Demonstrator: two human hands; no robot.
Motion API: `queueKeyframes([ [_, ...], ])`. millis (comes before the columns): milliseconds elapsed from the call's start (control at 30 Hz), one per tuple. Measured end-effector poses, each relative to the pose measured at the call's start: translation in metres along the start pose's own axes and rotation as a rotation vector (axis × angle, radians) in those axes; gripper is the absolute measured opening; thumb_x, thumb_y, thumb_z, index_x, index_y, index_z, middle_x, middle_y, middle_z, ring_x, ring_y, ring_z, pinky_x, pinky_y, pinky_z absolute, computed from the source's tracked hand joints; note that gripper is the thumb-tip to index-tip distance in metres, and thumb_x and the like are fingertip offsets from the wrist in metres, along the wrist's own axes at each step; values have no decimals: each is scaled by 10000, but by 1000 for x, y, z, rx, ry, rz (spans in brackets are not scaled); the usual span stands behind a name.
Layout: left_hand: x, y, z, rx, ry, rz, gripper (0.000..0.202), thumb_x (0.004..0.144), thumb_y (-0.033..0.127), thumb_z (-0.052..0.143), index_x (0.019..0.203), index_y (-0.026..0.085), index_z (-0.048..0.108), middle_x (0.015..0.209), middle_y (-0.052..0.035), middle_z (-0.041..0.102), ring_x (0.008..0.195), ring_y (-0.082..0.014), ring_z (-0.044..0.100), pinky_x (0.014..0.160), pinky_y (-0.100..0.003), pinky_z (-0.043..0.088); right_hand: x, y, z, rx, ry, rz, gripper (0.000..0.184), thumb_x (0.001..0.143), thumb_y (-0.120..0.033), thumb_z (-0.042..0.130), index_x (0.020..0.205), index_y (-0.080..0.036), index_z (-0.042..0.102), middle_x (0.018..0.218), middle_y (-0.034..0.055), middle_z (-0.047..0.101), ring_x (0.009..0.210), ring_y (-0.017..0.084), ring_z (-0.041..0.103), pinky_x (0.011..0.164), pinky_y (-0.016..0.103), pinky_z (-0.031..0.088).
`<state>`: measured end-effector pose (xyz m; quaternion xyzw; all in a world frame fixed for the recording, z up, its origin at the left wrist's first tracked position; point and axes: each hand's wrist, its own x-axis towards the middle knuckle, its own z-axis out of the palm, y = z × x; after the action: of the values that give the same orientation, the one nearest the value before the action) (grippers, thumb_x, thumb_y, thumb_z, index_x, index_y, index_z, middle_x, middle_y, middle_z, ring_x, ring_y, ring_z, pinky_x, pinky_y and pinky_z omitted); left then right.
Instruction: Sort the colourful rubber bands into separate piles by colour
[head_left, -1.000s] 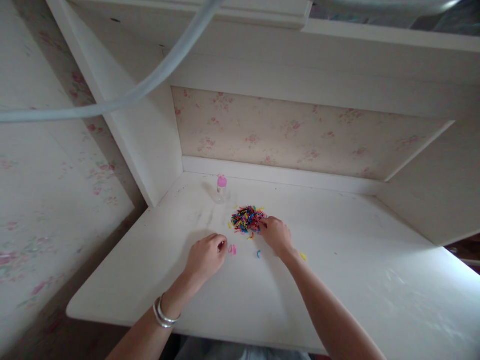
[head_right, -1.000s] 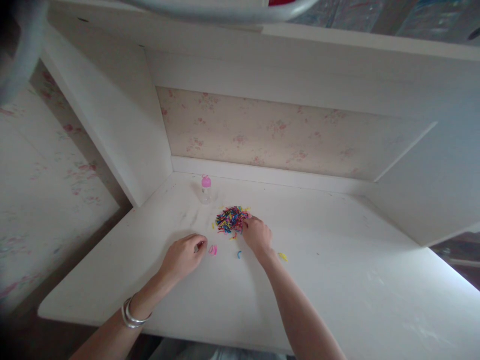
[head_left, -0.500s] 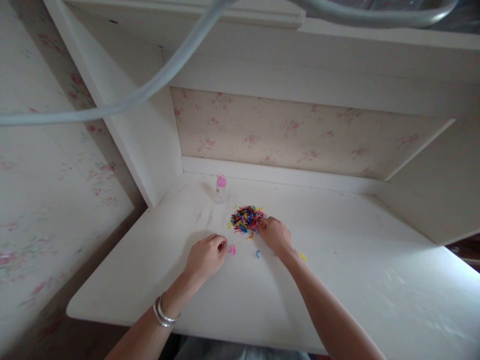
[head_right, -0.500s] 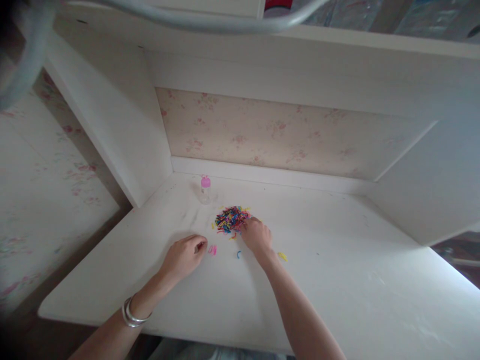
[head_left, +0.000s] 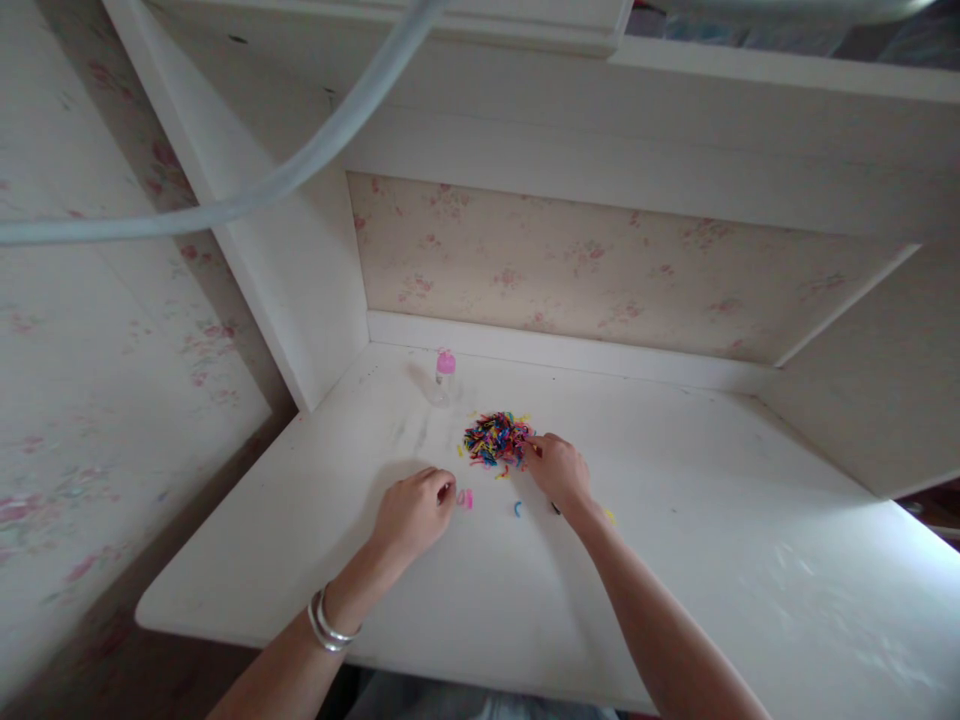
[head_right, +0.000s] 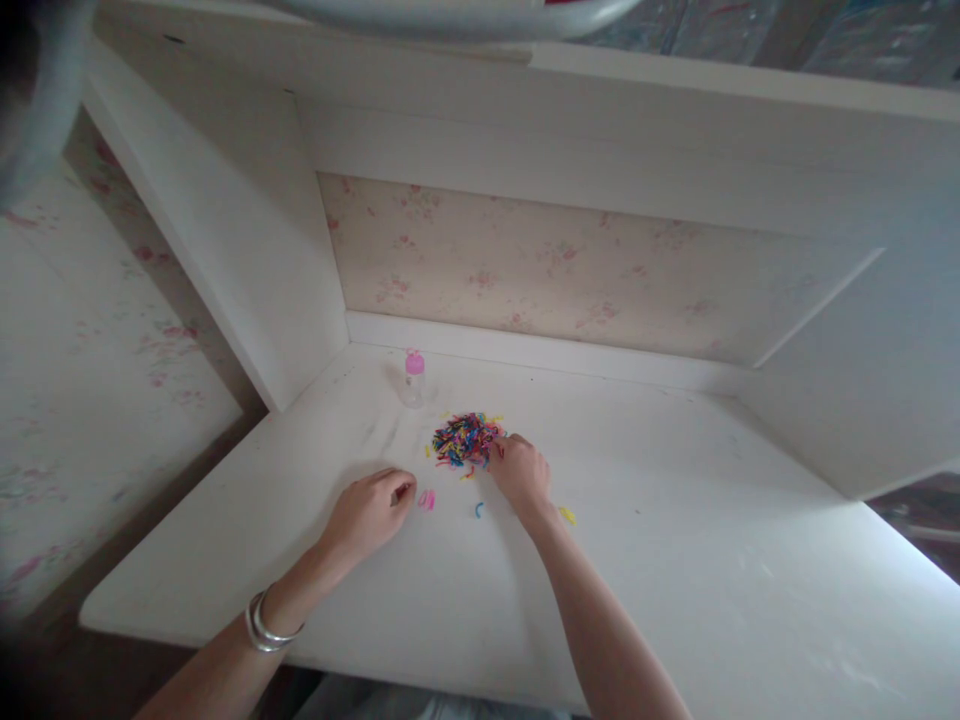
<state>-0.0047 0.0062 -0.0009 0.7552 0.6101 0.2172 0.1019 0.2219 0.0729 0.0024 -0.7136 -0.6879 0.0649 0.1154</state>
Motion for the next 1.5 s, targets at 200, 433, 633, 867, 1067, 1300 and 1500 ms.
queueKeyframes([
  [200,0,0,1,-12,4,8,180,865,246,477,800,246,645,824,-4,690,763,-150,631,678,-237,405,-1,2,-1,65,27,-24,316,898,-365,412,975,-273,704,942,21,668,866,146,599,698,212,372],
  [433,1,4,-1,-100,27,48,180,890,262,456,873,236,634,887,-8,661,781,-131,624,718,-225,437,-15,-11,-8,181,37,-101,314,907,-335,404,920,-224,697,904,27,671,848,147,598,726,213,389],
  [633,1,5,-1,-271,103,84,278,887,397,473,1079,235,591,896,-4,610,554,-82,523,604,-213,451,-52,-41,-4,336,-2,-297,250,916,-290,421,877,-214,657,863,10,656,805,125,591,718,192,404],
  [867,1,4,0,-301,84,170,195,913,285,454,896,221,638,876,-13,602,772,-110,583,697,-196,453,-75,-54,7,423,-53,-315,275,944,-264,371,855,-194,621,879,37,620,803,131,599,736,204,411],
  [1067,3,1,1,-282,118,145,181,913,269,458,905,210,628,890,-23,609,779,-116,583,706,-213,460,-77,-49,9,363,-75,-233,279,938,-274,384,859,-198,640,880,39,627,816,140,611,730,205,402],
  [1300,5,-2,7,-275,107,155,168,894,279,490,894,212,645,883,-24,634,749,-121,596,688,-221,471,-83,-48,10,270,-42,-214,294,916,-279,405,803,-225,671,835,17,648,740,119,608,642,199,357],
  [1500,6,-2,8,-326,107,89,159,881,279,502,905,206,642,876,-14,688,724,-117,625,639,-197,465,-84,-51,5,259,-7,-181,279,884,-267,438,721,-225,661,781,4,650,687,117,596,584,207,325],
])
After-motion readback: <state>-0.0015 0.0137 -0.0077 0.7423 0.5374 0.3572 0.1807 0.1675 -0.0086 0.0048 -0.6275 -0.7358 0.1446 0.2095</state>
